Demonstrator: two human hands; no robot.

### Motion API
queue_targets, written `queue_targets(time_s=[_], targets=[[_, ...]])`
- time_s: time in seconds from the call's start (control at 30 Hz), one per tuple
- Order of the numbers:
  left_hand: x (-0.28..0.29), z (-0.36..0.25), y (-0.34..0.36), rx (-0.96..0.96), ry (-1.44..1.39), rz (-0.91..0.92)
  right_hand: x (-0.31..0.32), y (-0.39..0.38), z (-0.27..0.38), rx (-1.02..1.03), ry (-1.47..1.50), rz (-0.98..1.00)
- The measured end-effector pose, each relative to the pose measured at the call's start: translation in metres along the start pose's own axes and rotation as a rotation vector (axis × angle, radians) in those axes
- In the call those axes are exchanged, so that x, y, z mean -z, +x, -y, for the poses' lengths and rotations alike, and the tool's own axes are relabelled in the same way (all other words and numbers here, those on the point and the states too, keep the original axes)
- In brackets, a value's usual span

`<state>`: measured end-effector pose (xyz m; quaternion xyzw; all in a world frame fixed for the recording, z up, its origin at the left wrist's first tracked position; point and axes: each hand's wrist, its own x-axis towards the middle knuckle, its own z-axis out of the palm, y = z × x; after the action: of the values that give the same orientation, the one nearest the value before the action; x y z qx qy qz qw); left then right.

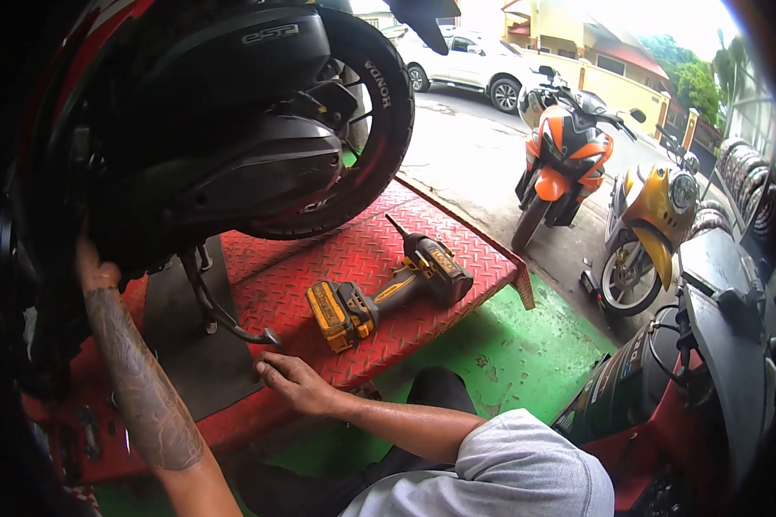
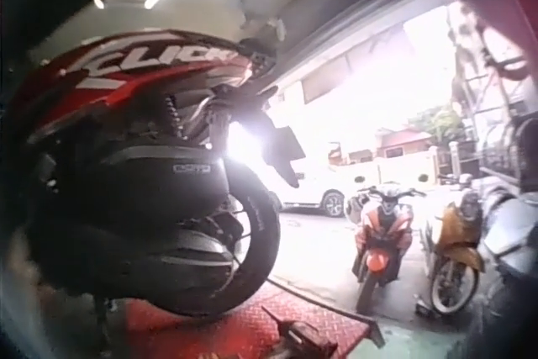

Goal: The recorder is performing maintenance and repair on various parts of a motorcycle, including using power tools and hand tools to disassemble and reassemble components.

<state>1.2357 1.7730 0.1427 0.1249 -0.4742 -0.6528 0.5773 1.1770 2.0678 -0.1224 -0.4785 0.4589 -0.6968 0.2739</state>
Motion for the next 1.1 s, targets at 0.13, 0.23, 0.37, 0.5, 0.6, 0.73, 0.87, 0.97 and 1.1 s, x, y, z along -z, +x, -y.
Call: queue_targets(time_s=[0.13, 0.23, 0.37, 0.5, 0.6, 0.73, 0.87, 0.97, 1.1], targets=[[0.004, 0.002, 0.009, -0.003, 0.020, 0.020, 0.002, -0.001, 0.008, -0.012, 0.010, 0.024], [0.008, 0.003, 0.015, -0.055, 0.082, 0.024, 0.001, 0.000, 0.010, 0.026, -0.027, 0.036], [0.003, -0.002, 0.008, 0.008, 0.046, -0.015, 0.003, -0.001, 0.008, 0.060, -0.027, 0.022], [-0.007, -0.006, -0.004, 0.025, 0.023, -0.052, 0.004, 0.000, 0.006, 0.044, -0.011, 0.036], [-0.005, 0.005, -0.004, -0.106, 0.065, -0.095, 0.002, -0.001, 0.005, 0.110, -0.040, 0.018], [0.009, 0.022, 0.007, -0.602, 0.537, -0.131, 0.003, -0.004, 0.011, 0.124, -0.102, 0.087], [0.024, 0.024, 0.012, -0.794, 1.024, -0.162, 0.006, -0.008, 0.018, 0.101, -0.125, 0.118], [0.028, 0.019, 0.017, -0.816, 1.209, -0.206, 0.006, -0.007, 0.019, 0.125, -0.093, 0.126], [0.021, 0.018, 0.035, -0.797, 1.020, -0.250, 0.006, -0.006, 0.016, 0.166, -0.103, 0.131]])
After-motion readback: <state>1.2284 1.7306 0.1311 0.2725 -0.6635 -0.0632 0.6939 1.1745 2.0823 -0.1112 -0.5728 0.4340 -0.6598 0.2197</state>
